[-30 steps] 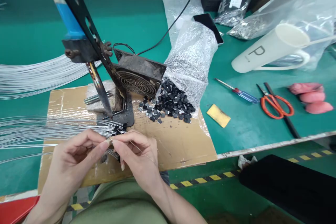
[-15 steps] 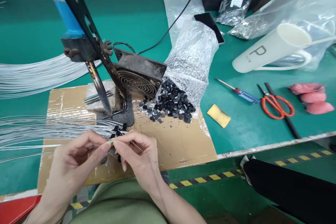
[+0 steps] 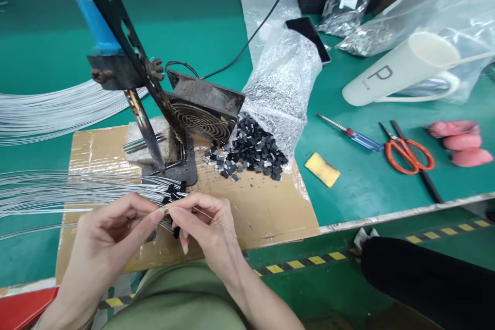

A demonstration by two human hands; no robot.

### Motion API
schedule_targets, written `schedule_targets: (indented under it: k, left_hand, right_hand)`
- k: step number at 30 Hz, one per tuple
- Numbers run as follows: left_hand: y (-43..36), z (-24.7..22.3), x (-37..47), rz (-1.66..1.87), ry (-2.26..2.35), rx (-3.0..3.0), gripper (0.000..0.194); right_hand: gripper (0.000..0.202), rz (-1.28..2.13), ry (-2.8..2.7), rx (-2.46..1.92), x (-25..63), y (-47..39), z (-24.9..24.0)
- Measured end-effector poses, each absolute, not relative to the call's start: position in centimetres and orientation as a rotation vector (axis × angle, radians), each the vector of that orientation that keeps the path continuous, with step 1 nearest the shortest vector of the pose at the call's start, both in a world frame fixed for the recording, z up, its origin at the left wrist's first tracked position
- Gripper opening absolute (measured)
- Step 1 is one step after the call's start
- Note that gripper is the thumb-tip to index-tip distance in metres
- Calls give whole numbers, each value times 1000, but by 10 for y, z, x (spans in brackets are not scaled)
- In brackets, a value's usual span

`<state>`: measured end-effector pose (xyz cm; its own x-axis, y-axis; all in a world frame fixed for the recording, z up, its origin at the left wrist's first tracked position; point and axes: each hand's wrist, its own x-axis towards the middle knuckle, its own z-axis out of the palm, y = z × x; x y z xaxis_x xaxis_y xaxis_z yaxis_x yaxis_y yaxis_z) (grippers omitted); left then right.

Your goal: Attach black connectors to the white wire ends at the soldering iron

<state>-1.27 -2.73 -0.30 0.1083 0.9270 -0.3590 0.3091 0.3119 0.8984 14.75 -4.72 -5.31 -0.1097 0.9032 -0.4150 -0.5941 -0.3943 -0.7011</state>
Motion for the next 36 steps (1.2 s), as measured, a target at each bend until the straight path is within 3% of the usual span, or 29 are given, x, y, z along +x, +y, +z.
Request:
schedule_targets:
  k: [26,36]
  left_hand:
    - [-33,-24,-9,987,1419,1387,12]
    - [-34,-26,-10,958,1446,1402,11]
  right_hand:
    - [16,1648,-357,-927,137,-48,-54]
    - [5,1599,-436,-961,135,-50,-59]
